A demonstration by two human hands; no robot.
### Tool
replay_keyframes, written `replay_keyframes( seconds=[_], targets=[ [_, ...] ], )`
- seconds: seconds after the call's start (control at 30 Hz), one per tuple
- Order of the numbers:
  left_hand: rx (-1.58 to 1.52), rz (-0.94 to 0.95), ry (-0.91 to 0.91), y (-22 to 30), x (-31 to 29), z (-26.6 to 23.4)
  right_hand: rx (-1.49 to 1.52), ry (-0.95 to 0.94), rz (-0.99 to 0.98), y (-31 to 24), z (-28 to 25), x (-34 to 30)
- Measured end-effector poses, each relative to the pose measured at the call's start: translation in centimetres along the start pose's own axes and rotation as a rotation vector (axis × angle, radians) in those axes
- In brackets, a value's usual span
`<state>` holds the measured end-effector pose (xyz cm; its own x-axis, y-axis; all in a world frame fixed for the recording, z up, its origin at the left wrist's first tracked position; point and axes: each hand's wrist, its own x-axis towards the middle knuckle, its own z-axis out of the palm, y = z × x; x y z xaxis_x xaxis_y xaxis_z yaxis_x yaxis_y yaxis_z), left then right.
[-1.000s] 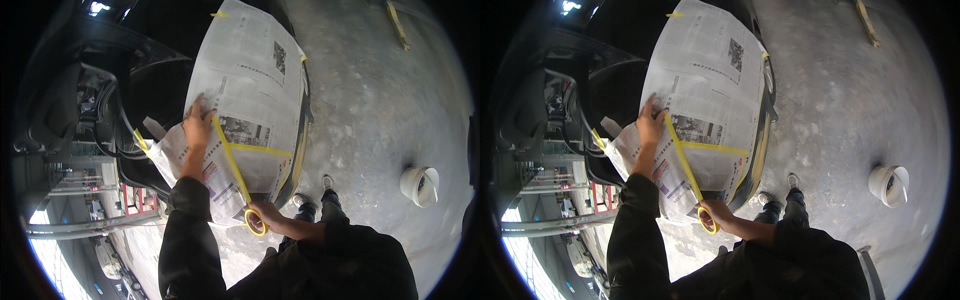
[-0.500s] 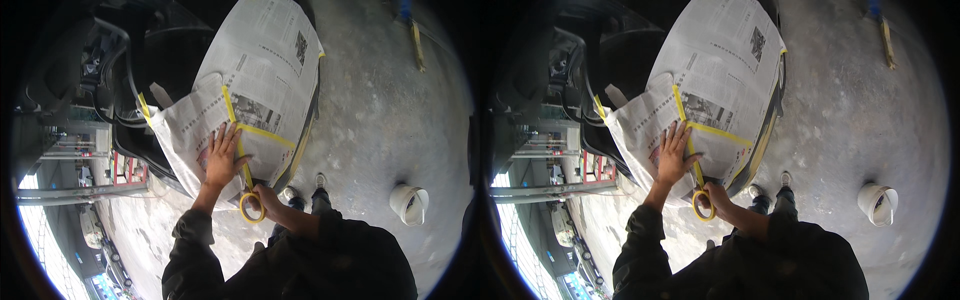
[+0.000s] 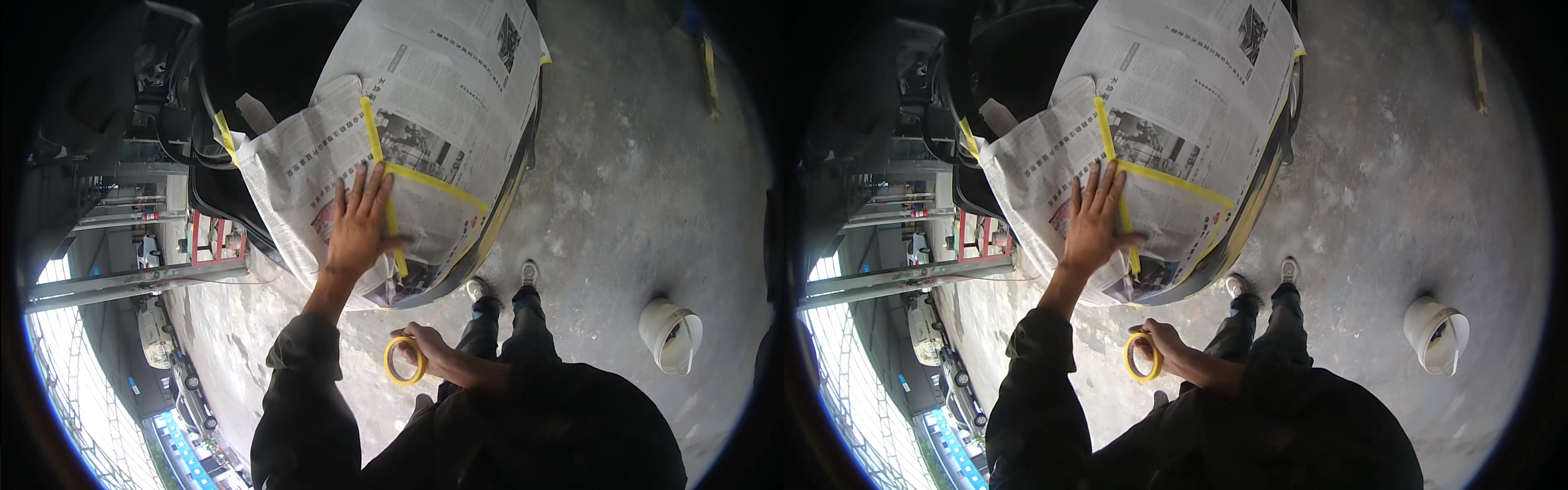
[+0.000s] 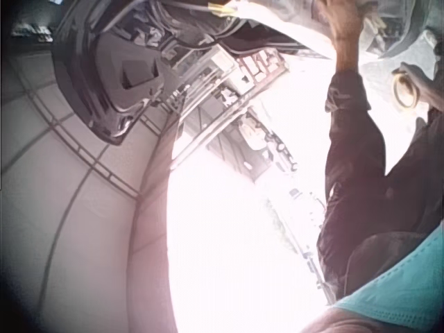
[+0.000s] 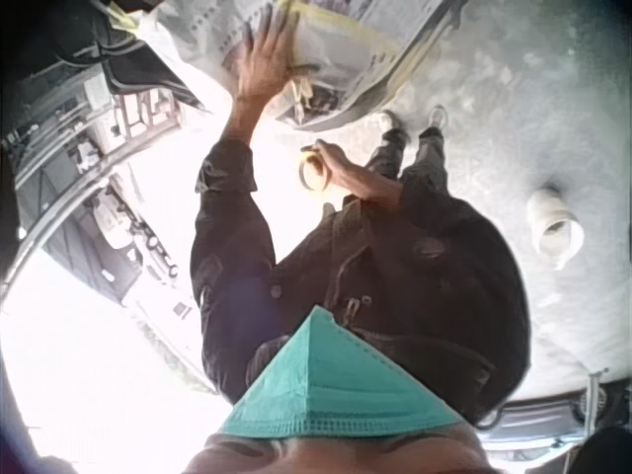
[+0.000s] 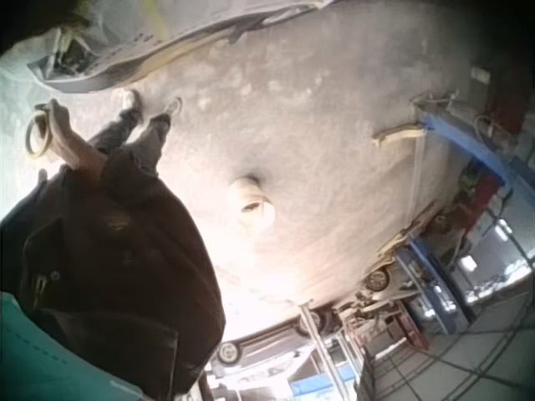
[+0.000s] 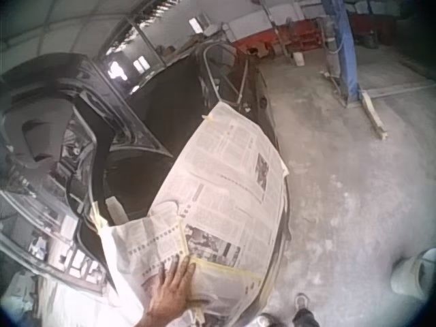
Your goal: The person places sheets of newspaper over the rear trunk area of a black car and secures them with yellow masking tape. They smooth the paper, tear strips of tape, and press the tape to hold the newspaper in place around the trunk lid and bumper.
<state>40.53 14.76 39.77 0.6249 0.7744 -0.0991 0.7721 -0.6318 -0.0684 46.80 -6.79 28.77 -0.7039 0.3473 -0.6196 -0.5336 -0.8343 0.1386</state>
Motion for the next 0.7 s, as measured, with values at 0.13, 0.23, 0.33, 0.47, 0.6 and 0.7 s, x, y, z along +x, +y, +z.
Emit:
replay_keyframes(
  seconds=[0.13,0.23,0.33,0.47,0.6,0.7],
  targets=[
    [0.02,-0.014,-0.134,1.5,-2.1,0.1,-0.021,0.034,0.048,0.0,-1.8,-0.8],
    [0.064,-0.01,-0.158,2.5,-3.2,0.6,-0.023,-0.002,0.032,0.1,-1.2,-1.9],
    [0.073,-0.018,-0.118,3.1,-3.8,1.0,-0.084,-0.056,-0.044,0.6,-1.4,-1.9],
    [0.129,-0.018,-0.025,4.0,-9.6,3.4,-0.488,-0.178,-0.014,2.3,-0.4,-2.5],
    [0.078,-0.009,-0.122,6.0,-21.0,9.0,-0.862,-0.175,0.028,7.6,-0.7,0.3],
    [-0.11,-0.127,-0.031,6.5,-31.3,13.5,-1.09,-0.218,0.206,14.0,-4.0,5.2]
  ],
)
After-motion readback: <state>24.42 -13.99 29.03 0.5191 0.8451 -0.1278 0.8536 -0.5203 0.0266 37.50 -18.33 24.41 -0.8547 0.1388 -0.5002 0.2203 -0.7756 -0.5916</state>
